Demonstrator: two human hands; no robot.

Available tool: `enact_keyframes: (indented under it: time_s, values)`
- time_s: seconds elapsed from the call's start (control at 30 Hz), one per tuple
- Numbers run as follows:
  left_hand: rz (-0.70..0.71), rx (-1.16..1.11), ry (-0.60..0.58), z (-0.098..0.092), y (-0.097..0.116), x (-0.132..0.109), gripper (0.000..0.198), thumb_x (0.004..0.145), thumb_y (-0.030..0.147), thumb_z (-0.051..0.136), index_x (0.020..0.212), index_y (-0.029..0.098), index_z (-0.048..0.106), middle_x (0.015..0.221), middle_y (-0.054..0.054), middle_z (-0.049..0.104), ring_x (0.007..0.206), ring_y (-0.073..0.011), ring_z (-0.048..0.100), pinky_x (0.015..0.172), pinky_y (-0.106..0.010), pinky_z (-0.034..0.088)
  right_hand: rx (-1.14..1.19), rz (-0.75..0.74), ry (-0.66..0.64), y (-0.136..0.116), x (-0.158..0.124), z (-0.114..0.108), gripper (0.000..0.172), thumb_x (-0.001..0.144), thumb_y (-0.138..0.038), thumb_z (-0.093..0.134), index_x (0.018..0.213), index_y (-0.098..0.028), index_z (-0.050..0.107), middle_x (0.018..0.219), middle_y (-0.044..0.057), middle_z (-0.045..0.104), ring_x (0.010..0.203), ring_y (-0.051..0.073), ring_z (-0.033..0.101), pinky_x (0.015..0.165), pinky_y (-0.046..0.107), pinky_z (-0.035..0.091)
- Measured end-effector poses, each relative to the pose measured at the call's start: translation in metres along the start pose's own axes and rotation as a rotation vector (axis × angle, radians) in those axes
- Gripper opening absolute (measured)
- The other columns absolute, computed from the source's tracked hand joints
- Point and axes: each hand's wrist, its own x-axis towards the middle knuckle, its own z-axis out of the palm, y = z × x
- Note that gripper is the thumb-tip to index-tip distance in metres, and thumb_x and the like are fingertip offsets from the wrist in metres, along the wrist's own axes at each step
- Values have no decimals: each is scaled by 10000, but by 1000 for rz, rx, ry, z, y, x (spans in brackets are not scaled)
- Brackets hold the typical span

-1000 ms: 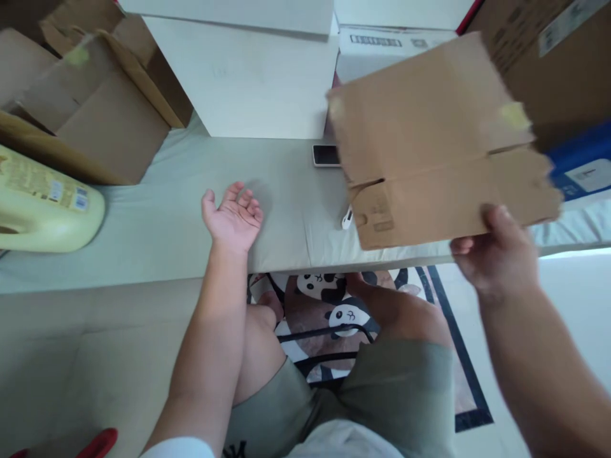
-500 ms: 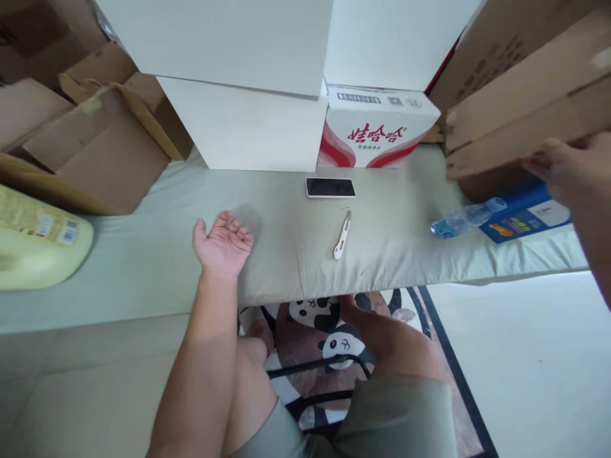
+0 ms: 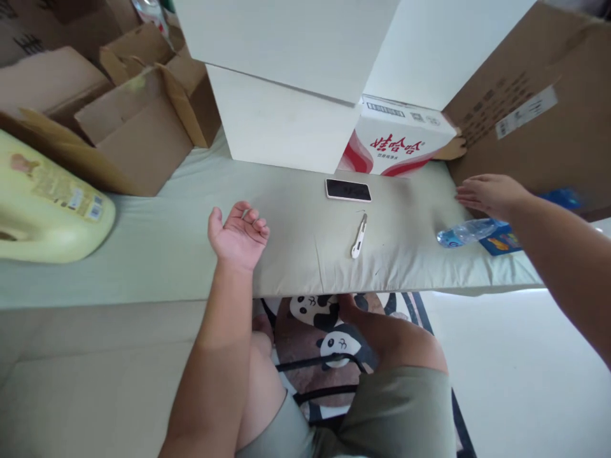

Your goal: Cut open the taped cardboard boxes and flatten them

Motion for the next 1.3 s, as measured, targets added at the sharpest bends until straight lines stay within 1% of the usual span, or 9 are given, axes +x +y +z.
enact_keyframes:
  time_s: [0.23, 0.53, 0.6, 0.77, 0.87, 1.0, 1.1, 1.2, 1.3]
  values:
    - [53, -88, -20, -13, 23, -16, 699, 1048, 618, 168, 724, 195, 621, 531, -3, 553, 408, -114, 528, 412, -228, 440, -1, -37, -228, -87, -61, 55, 89, 950, -111, 628, 901, -182, 610, 849, 70, 691, 709, 93, 674, 852, 314, 566]
    - [137, -75, 26, -21, 43, -18, 650, 1053, 500, 227, 620, 187, 598, 500, -7, 494, 391, -103, 487, 414, -213, 380, -204, -501, -726, -187, -156, 253, 332, 868, -142, 680, 1192, -209, 662, 933, 50, 751, 866, 203, 710, 883, 379, 608]
    - [143, -70, 33, -22, 47, -18, 672, 1061, 483, 194, 603, 185, 586, 492, -5, 469, 386, -94, 464, 419, -205, 365, -264, -726, -793, -215, -187, 289, 438, 892, -164, 641, 1325, -227, 624, 955, 41, 762, 892, 200, 697, 898, 360, 601]
    - [132, -88, 38, -23, 55, -20, 676, 1073, 419, 199, 588, 165, 596, 510, -16, 462, 409, -91, 440, 434, -207, 356, -238, -1034, -892, -288, -251, 347, 819, 911, -123, 532, 1665, -271, 250, 951, -30, 741, 913, 159, 686, 926, 299, 572]
    - [121, -96, 46, -24, 59, -19, 665, 1072, 390, 208, 580, 163, 595, 521, -19, 463, 428, -94, 442, 439, -213, 348, -273, -1107, -868, -313, -267, 374, 801, 937, -130, 518, 1674, -242, 224, 1058, 16, 771, 1041, 191, 711, 982, 319, 557]
    - [144, -81, 62, -30, 69, -10, 639, 1063, 381, 212, 588, 168, 583, 511, -20, 459, 430, -102, 432, 442, -222, 336, -444, -1105, -707, -307, -264, 394, 526, 968, -253, 554, 1479, -144, 498, 1342, 158, 721, 1284, 331, 669, 1113, 456, 506]
    - [216, -107, 188, -39, 76, -3, 564, 1042, 389, 238, 596, 188, 519, 497, 0, 412, 420, -101, 386, 441, -228, 306, -454, -1056, -626, -281, -247, 388, 542, 964, -253, 533, 1490, -133, 477, 1379, 154, 700, 1308, 355, 660, 1125, 530, 510]
    - [403, -174, 407, -53, 78, 0, 417, 1003, 371, 302, 631, 217, 411, 518, 32, 327, 428, -102, 324, 458, -246, 278, -278, -970, -605, -247, -223, 362, 528, 954, -257, 557, 1476, -187, 516, 1392, 106, 695, 1286, 302, 676, 1151, 487, 519]
    - [612, -150, 489, -66, 74, -1, 311, 976, 343, 347, 687, 229, 352, 575, 44, 295, 473, -111, 326, 507, -255, 300, -36, -901, -612, -204, -203, 316, 459, 952, -303, 563, 1408, -254, 585, 1380, 59, 705, 1262, 259, 679, 1153, 442, 536]
